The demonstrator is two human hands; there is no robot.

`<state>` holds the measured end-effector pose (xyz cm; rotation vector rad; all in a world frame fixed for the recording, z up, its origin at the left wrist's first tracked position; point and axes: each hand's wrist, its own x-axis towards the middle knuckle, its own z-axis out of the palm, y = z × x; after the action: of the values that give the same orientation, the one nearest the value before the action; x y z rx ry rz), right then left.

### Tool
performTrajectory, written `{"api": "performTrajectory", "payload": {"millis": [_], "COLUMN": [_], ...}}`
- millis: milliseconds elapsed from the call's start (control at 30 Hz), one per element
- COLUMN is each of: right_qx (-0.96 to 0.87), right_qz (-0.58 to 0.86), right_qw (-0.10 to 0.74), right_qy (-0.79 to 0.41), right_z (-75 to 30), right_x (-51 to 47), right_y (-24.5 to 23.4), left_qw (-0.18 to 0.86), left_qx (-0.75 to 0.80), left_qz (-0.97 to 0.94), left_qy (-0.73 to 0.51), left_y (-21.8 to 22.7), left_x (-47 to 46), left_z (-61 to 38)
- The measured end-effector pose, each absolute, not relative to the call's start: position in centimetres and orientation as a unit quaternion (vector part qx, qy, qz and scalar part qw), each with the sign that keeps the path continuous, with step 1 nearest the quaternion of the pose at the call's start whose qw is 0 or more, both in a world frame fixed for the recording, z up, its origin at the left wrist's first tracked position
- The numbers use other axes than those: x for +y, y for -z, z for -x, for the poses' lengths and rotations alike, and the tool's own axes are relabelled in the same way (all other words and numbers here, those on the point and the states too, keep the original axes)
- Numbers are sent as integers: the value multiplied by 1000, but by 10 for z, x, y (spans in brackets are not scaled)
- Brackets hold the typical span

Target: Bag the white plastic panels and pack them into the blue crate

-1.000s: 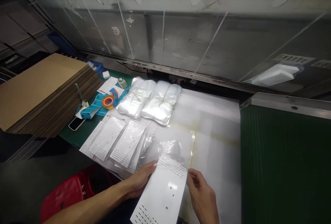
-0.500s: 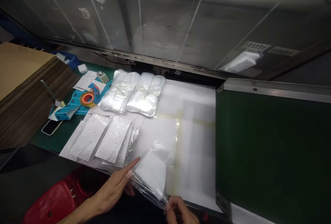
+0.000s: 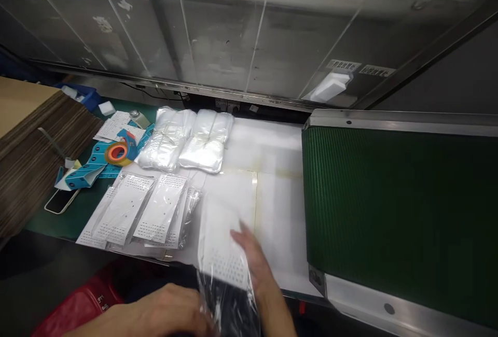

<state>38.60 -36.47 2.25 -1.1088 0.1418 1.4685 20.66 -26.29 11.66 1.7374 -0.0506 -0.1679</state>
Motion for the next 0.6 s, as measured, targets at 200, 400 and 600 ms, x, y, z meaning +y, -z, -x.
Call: {"api": "performTrajectory", "payload": {"millis": [200,400,600], "right_qx": [-71,35,147], "right_qz": [564,563,421], "right_qw": [679,663,614], "right_qy": [-465,-492,-652], "right_z": [-407,-371,-351], "right_x": [-341,-372,-386], "right_y": [-61,-32,27], "left_qw": [629,881,843], "left_qx": [261,332,373], "left_qz": [-731,-324,-357], "left_qy": [33,-89,-154], "left_y": [-68,-38,1], "left_x": [-252,-277,-278], "left_z": [-197,-224,-205]}}
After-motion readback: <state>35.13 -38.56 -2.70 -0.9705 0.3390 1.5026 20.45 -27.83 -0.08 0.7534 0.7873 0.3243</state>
